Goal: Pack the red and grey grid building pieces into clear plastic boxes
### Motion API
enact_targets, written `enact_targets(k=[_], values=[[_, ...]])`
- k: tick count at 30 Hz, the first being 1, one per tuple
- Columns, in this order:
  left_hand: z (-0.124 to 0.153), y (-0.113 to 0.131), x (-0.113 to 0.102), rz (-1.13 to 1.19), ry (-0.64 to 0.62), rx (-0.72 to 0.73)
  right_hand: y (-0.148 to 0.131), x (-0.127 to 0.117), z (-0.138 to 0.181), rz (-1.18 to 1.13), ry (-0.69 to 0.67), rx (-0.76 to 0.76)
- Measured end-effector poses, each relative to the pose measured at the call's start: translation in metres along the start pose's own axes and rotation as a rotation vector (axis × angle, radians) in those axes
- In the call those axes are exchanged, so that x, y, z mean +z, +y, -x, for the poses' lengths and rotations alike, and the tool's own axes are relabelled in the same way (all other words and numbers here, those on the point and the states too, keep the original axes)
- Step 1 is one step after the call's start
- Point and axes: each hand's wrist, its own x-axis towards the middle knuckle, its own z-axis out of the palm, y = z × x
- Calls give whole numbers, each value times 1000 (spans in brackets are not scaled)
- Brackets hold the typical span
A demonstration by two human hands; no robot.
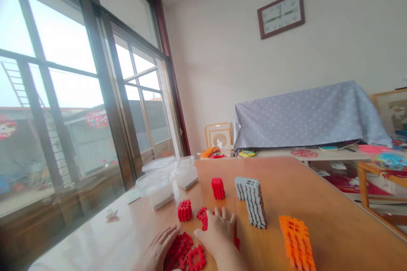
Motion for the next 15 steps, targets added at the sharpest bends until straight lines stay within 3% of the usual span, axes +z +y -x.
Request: enact_targets(k=[8, 15], values=[[-6, -7, 10, 32, -41, -68, -8, -3, -6, -12, 38, -12], [-1, 9, 7, 18, 56, -24, -8, 6, -12, -32, 129, -63]])
